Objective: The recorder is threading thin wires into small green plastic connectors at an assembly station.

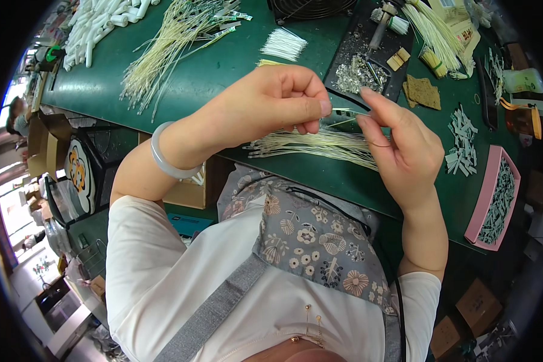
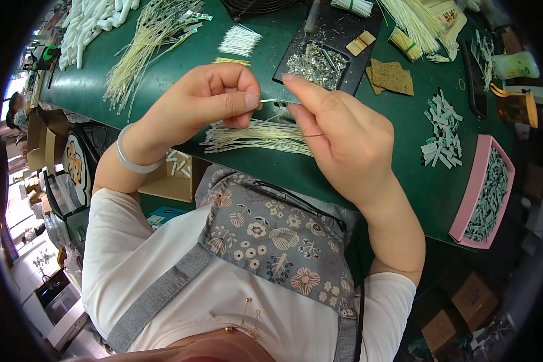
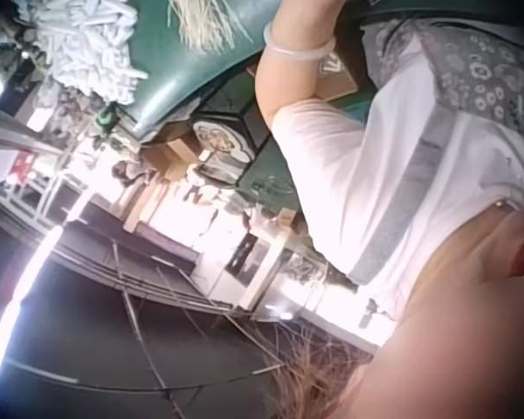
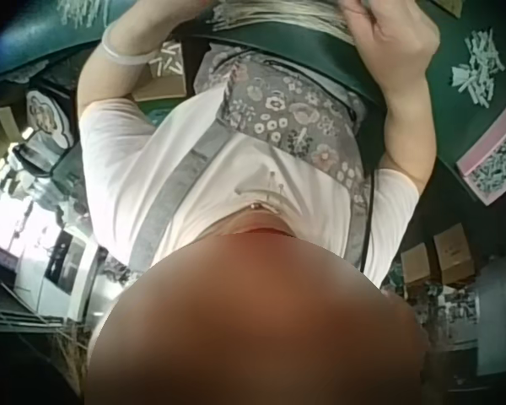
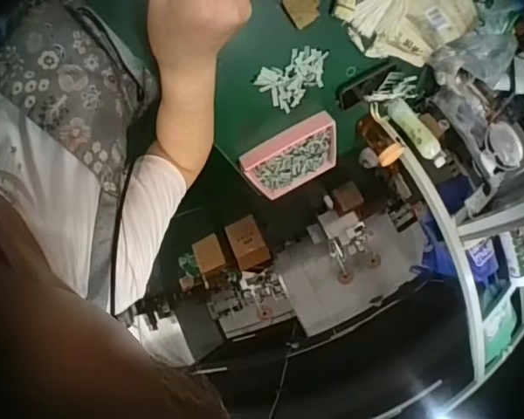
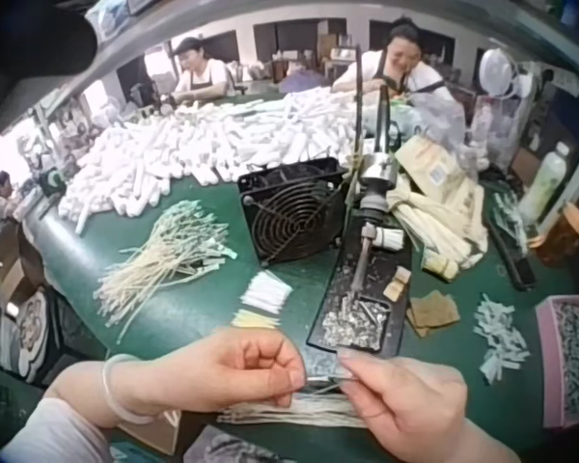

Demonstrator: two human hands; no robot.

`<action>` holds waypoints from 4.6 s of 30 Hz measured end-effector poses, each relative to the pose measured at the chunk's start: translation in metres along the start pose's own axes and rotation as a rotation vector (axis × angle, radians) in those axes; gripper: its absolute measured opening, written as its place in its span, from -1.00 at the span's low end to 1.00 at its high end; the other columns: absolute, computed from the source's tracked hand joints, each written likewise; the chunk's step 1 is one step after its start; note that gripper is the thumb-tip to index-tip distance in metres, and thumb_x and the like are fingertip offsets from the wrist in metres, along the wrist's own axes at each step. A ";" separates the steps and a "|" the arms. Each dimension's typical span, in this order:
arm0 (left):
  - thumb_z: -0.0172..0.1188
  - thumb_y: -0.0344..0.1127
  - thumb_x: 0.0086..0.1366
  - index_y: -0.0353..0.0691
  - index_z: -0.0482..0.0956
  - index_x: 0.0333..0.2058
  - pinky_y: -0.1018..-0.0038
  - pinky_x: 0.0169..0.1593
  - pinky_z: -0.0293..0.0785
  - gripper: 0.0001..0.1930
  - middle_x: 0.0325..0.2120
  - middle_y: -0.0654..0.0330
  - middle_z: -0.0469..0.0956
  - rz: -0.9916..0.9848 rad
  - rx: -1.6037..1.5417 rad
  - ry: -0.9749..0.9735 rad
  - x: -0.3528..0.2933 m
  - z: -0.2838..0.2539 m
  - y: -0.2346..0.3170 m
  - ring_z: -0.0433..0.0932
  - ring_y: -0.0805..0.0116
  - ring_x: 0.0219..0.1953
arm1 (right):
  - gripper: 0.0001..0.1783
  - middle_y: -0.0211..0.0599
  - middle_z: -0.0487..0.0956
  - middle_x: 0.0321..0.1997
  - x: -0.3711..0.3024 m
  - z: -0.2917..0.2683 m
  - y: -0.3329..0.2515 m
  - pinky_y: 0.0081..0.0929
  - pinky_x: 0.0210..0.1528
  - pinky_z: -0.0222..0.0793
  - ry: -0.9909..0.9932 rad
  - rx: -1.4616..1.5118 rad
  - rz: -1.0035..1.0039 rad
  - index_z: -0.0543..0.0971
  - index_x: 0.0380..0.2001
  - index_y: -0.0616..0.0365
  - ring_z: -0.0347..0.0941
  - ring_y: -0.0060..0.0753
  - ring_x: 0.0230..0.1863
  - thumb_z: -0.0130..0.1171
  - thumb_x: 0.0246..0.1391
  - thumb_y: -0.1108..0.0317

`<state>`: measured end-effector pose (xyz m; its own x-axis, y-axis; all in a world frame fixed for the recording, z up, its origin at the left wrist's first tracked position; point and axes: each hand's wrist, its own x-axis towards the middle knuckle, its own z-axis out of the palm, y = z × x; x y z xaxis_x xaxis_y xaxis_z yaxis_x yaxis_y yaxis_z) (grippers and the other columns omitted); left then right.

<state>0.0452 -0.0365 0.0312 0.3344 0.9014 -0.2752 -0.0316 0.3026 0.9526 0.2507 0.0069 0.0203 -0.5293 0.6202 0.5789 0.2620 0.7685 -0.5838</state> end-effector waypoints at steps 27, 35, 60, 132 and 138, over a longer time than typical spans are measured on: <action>0.23 -0.40 0.12 -0.31 0.51 -0.43 0.69 -0.42 0.32 -0.89 -0.47 0.33 0.47 0.313 0.370 0.182 0.017 0.012 -0.010 0.39 0.64 -0.43 | -0.88 -0.34 0.59 -0.44 -0.005 -0.003 0.010 -0.72 -0.33 0.42 -0.196 0.581 0.599 0.53 -0.35 0.31 0.50 -0.66 -0.38 0.14 -0.03 0.54; 0.15 -0.46 0.13 -0.34 0.45 -0.40 0.74 -0.43 0.30 -0.91 -0.48 0.34 0.45 0.197 0.282 0.085 0.030 0.008 -0.007 0.35 0.70 -0.45 | -0.85 -0.27 0.55 -0.36 -0.003 0.003 0.011 -0.75 -0.21 0.39 -0.103 0.745 0.645 0.40 -0.29 0.34 0.50 -0.60 -0.25 0.05 0.02 0.63; 0.17 -0.49 0.00 -0.35 0.42 -0.50 0.72 -0.37 0.38 -0.89 -0.46 0.23 0.48 0.147 0.251 0.173 0.054 -0.003 -0.008 0.44 0.63 -0.47 | -0.92 -0.40 0.46 -0.30 0.004 0.004 0.016 -0.76 -0.59 0.08 0.047 0.148 0.328 0.48 -0.52 0.22 0.15 -0.81 -0.58 0.19 -0.11 0.55; 0.19 -0.46 0.05 -0.28 0.42 -0.50 0.77 -0.49 0.26 -0.89 -0.60 0.43 0.39 0.262 0.421 0.168 0.057 -0.005 -0.006 0.30 0.76 -0.53 | -0.94 -0.29 0.59 -0.38 0.010 0.010 0.024 -0.82 -0.60 0.16 0.136 0.264 0.345 0.55 -0.57 0.28 0.29 -0.79 -0.58 0.24 -0.17 0.58; 0.21 -0.47 0.01 -0.28 0.43 -0.53 0.73 -0.51 0.26 -0.89 -0.63 0.40 0.39 0.421 0.578 0.234 0.055 -0.002 -0.006 0.29 0.72 -0.56 | -0.94 -0.27 0.59 -0.39 0.012 0.010 0.021 -0.77 -0.57 0.25 0.105 0.084 0.260 0.55 -0.58 0.26 0.37 -0.68 -0.56 0.26 -0.19 0.57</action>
<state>0.0616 0.0118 0.0098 0.1920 0.9668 0.1688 0.4089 -0.2352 0.8817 0.2420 0.0286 0.0092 -0.3651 0.8111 0.4570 0.3076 0.5684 -0.7631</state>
